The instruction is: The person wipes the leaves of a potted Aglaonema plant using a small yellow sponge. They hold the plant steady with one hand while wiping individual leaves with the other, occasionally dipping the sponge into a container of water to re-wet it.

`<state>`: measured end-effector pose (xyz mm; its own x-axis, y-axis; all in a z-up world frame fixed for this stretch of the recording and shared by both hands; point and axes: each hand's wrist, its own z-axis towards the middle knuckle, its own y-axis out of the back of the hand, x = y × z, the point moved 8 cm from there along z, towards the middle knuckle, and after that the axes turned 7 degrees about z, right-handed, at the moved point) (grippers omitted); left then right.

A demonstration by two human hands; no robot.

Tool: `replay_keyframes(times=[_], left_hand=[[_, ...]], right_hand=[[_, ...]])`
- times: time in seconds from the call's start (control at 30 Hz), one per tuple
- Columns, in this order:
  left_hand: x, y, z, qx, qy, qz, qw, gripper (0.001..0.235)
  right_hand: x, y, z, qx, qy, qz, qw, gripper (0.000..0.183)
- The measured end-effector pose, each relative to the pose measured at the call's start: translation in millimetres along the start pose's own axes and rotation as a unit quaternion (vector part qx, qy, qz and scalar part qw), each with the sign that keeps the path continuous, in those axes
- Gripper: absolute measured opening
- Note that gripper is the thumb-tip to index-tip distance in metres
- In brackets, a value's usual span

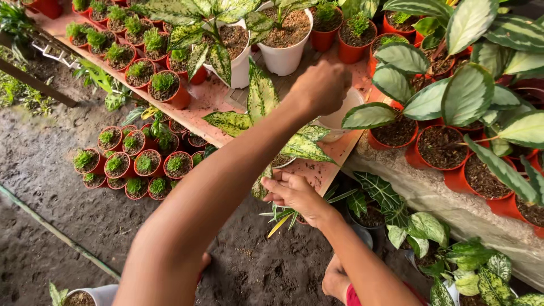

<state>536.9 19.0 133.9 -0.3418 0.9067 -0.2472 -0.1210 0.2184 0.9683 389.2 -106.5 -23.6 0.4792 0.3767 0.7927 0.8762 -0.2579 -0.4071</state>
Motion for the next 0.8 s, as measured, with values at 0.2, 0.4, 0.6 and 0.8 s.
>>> replay_keyframes(times=[0.2,0.4,0.6,0.8], left_hand=[[10.7,-83.0,52.1,0.107,0.018,0.056,0.993,0.036],[17.5,-98.4,56.0,0.104,0.014,0.081,0.991,0.023],[8.1,-81.6,47.2,0.100,0.008,0.095,0.990,0.025],[0.2,-66.3,40.1,0.091,0.008,0.117,0.989,0.022]], right_hand=[[2.1,6.4,0.1,-0.017,-0.015,0.015,1.000,0.035],[4.4,5.6,2.5,0.002,0.003,0.031,1.000,0.033],[7.1,1.3,1.9,-0.004,0.004,0.015,1.000,0.036],[4.8,0.8,-0.9,-0.022,-0.012,0.023,0.999,0.037]])
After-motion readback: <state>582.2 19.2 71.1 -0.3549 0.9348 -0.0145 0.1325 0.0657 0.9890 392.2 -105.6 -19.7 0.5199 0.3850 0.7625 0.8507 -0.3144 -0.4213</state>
